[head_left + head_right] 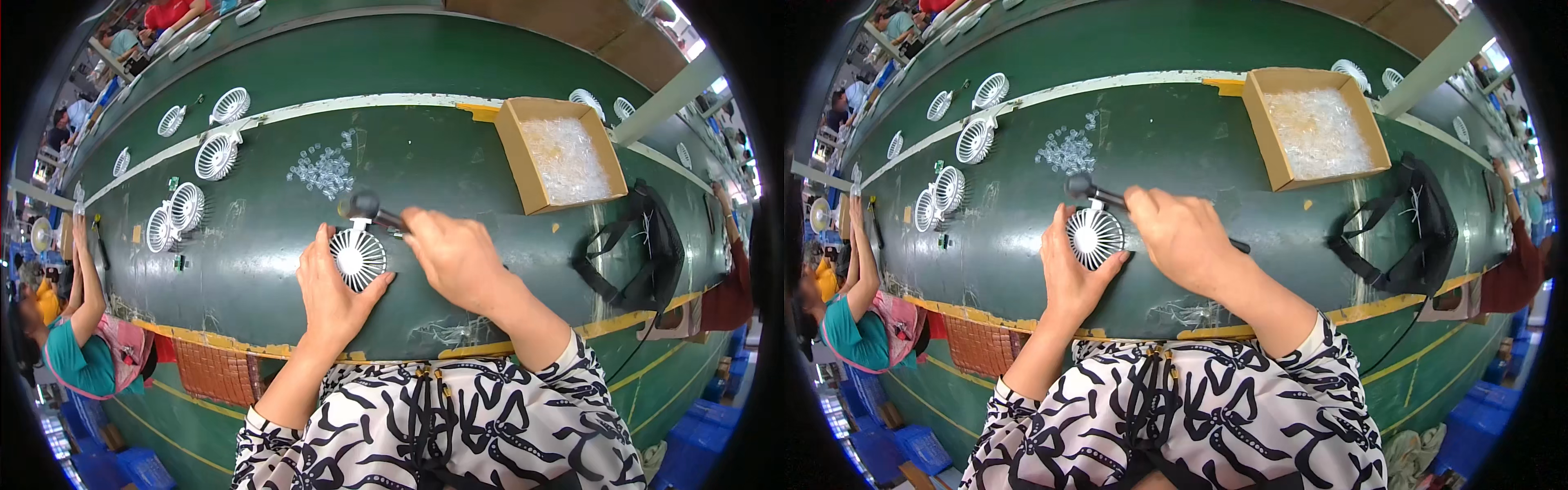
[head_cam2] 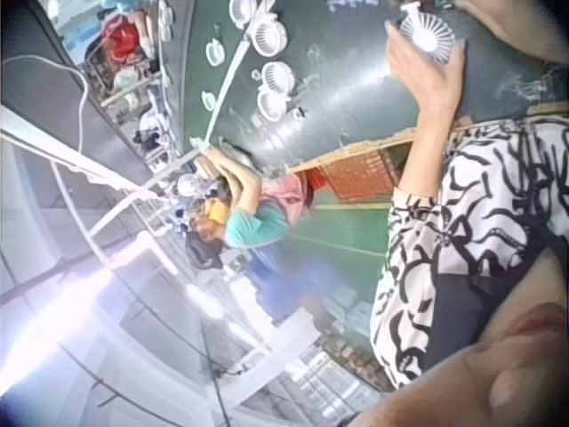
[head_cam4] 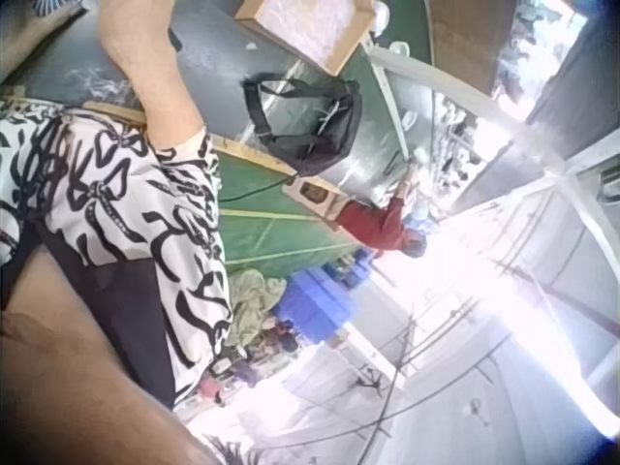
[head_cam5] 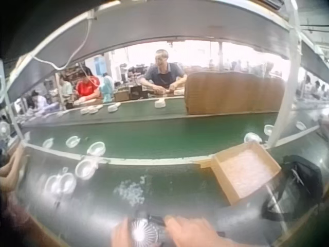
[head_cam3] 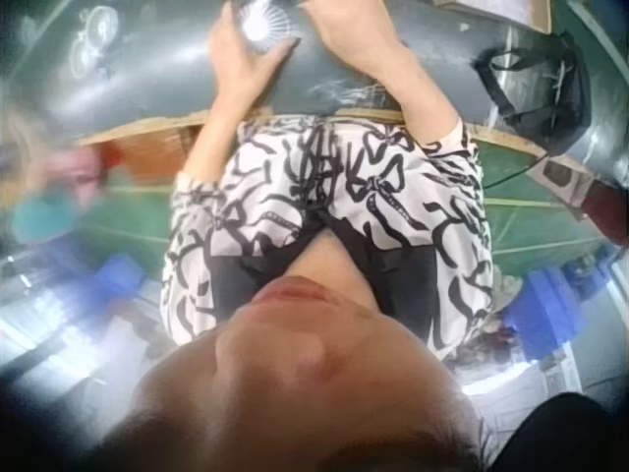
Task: The person assembles portable fan covers by fitting small circuit components into the plastic grill casings by hand, securing them with a small mallet, and placing the assembled pieces onto the conveyor belt.
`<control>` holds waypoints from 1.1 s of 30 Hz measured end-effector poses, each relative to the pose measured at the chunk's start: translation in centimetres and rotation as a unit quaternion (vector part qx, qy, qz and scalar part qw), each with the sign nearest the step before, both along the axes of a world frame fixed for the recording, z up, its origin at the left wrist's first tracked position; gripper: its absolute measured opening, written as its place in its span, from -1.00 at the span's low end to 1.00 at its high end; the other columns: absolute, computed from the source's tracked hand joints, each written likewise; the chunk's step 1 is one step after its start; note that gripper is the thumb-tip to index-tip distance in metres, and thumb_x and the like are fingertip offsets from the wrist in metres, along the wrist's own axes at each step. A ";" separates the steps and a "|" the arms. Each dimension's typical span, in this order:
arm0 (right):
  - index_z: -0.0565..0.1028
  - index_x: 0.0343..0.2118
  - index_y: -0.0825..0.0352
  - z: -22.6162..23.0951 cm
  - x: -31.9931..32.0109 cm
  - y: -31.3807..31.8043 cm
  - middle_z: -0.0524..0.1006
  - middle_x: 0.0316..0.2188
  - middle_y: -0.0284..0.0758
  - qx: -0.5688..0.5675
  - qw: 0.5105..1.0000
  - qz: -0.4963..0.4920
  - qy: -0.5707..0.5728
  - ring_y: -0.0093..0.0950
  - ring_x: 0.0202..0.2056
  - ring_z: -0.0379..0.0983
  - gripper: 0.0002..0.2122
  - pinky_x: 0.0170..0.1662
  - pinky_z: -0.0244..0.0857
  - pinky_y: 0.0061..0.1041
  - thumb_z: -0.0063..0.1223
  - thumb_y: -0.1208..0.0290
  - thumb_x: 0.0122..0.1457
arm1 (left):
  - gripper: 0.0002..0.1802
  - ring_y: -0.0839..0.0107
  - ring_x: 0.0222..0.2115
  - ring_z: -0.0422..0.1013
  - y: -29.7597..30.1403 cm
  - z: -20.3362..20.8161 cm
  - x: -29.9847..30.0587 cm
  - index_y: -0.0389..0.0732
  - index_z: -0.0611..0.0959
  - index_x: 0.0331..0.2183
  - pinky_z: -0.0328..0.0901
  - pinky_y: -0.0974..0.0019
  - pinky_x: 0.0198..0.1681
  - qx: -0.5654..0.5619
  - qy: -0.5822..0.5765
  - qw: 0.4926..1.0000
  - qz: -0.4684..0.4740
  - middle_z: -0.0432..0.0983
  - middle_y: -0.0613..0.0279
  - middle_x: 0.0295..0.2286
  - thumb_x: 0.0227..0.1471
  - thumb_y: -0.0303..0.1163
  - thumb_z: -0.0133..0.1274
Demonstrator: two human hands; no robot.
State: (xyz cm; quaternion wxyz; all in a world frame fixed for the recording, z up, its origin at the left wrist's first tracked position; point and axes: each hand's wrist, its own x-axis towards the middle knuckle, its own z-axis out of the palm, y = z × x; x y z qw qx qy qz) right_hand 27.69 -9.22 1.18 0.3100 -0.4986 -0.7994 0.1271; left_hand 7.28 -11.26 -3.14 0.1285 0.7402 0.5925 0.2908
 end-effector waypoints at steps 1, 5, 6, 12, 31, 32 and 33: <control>0.42 -0.14 0.38 -0.6 -0.1 -0.4 0.52 -0.48 -0.18 0.003 0.999 0.019 -0.041 -0.11 -0.47 0.51 -0.77 -0.44 0.37 -0.20 0.12 0.48 0.15 | 0.21 -0.05 0.08 0.23 0.1 -0.2 0.0 -0.43 0.12 0.22 0.07 -0.02 0.17 -0.003 -0.003 1.000 0.001 0.32 -0.11 0.04 -0.30 -0.17 0.47; 0.46 -0.09 0.39 -1.5 -0.4 -1.0 0.54 -0.45 -0.21 0.006 0.999 0.018 -0.045 -0.18 -0.48 0.52 -0.72 -0.44 0.38 -0.26 0.16 0.47 0.13 | 0.22 -0.03 0.08 0.23 0.2 -0.3 0.3 -0.43 0.12 0.22 0.08 -0.02 0.16 -0.008 -0.016 1.000 0.008 0.33 -0.10 0.05 -0.32 -0.18 0.48; 0.46 -0.09 0.39 -0.8 -0.5 -1.1 0.54 -0.45 -0.21 0.005 0.999 0.019 -0.048 -0.18 -0.48 0.52 -0.72 -0.44 0.38 -0.26 0.16 0.47 0.13 | 0.21 -0.03 0.07 0.23 0.3 -0.5 0.3 -0.43 0.12 0.22 0.08 -0.02 0.15 -0.013 -0.020 1.000 0.005 0.33 -0.10 0.05 -0.32 -0.18 0.48; 0.41 0.00 0.59 2.5 -1.4 -1.4 0.56 -0.31 -0.13 0.282 0.934 0.049 0.213 -0.37 -0.57 0.43 -0.55 -0.54 0.31 -0.43 0.20 0.71 -0.01 | 0.23 -0.03 0.06 0.24 0.4 -1.3 -0.9 -0.42 0.10 0.23 0.10 -0.02 0.13 -0.011 -0.027 1.000 -0.007 0.32 -0.09 0.05 -0.31 -0.17 0.48; 0.55 -0.24 0.48 -3.6 -3.1 2.2 0.55 -0.51 -0.41 -0.314 0.911 0.013 0.266 -0.67 -0.50 0.41 -0.80 -0.41 0.31 -0.62 0.05 0.40 0.30 | 0.02 0.12 0.01 0.35 0.2 -1.4 -2.0 -0.32 0.26 0.20 0.27 0.09 0.06 -0.005 -0.254 0.962 -0.097 0.38 -0.05 0.03 -0.28 -0.36 0.43; 0.55 -0.24 0.47 -4.1 -3.1 2.3 0.52 -0.50 -0.46 -0.316 0.903 0.022 0.289 -0.74 -0.50 0.36 -0.79 -0.43 0.28 -0.65 0.04 0.38 0.32 | -0.08 0.19 -0.01 0.38 0.5 -1.9 -2.6 -0.30 0.34 0.17 0.30 0.14 0.04 -0.048 -0.344 0.934 -0.088 0.40 -0.02 0.03 -0.23 -0.40 0.40; 0.55 -0.24 0.47 -4.7 -3.0 2.4 0.52 -0.50 -0.46 -0.316 0.903 0.023 0.290 -0.74 -0.50 0.36 -0.79 -0.43 0.28 -0.65 0.04 0.38 0.32 | -0.38 0.31 -0.07 0.43 1.5 -1.9 -3.2 -0.29 0.50 0.06 0.37 0.28 -0.07 -0.026 -0.325 0.943 -0.062 0.43 0.02 0.01 -0.09 -0.49 0.29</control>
